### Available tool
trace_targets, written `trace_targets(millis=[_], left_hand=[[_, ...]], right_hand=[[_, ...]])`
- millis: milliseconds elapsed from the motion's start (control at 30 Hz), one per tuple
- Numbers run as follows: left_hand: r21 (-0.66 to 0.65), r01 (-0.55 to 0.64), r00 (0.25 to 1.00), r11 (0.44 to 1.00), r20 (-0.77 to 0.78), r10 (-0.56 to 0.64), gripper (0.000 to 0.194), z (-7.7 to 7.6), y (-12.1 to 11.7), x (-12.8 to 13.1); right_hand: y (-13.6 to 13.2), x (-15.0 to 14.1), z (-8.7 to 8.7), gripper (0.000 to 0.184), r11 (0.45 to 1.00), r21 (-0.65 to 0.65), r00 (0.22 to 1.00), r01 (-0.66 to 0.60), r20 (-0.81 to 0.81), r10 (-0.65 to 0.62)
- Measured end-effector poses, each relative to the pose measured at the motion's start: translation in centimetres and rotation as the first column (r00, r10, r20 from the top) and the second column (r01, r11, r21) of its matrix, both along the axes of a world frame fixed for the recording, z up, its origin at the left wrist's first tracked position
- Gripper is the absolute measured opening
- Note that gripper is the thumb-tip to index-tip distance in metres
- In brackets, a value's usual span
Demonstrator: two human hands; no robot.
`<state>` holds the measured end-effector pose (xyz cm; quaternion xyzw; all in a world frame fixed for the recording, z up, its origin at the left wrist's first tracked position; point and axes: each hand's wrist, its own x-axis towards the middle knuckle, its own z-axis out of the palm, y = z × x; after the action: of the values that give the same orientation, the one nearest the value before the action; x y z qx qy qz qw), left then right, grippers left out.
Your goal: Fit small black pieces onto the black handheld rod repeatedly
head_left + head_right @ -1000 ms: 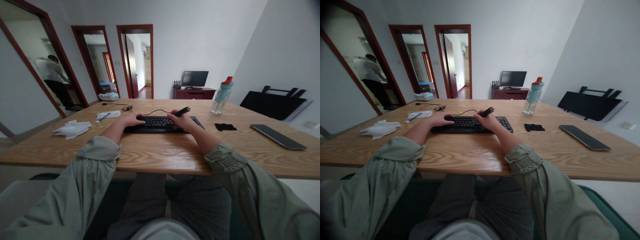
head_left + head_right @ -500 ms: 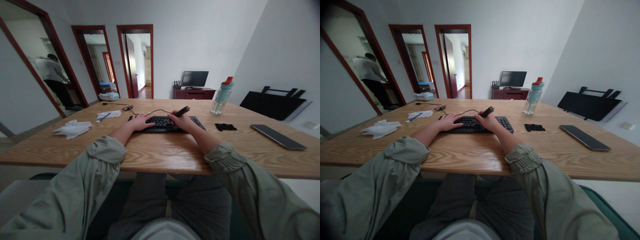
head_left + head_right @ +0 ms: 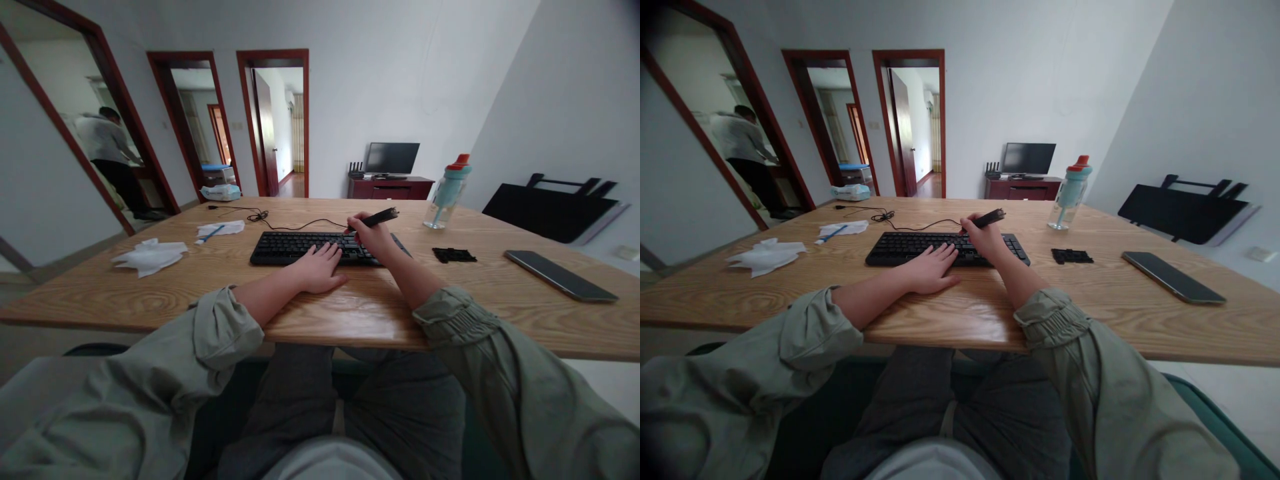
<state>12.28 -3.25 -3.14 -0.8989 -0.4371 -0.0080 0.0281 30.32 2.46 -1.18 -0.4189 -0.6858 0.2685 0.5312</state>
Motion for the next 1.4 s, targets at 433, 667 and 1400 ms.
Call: trace_targets(millis=[433, 667, 1400], left_hand=[[0.068, -0.092, 0.993, 0.993, 0.075, 0.087, 0.067, 0.7, -0.9, -4.5], [0.073, -0.205, 0.975, 0.976, 0.109, 0.196, 0.062, 1.4, -2.6, -8.8], [0.071, -0.032, 0.973, 0.997, 0.229, 0.015, 0.026, 4.4, 2.5, -3.5]], right_hand=[[0.0, 0.2, -0.1, 0.031, 0.999, 0.035, 0.997, -0.003, 0.076, 0.001], [0.6, 0.1, -0.7, 0.044, 0.998, 0.014, 0.988, -0.059, 0.141, 0.057], [-0.1, -1.3, -1.7, 0.067, 0.997, -0.065, 0.975, 0.032, 0.224, -0.017]])
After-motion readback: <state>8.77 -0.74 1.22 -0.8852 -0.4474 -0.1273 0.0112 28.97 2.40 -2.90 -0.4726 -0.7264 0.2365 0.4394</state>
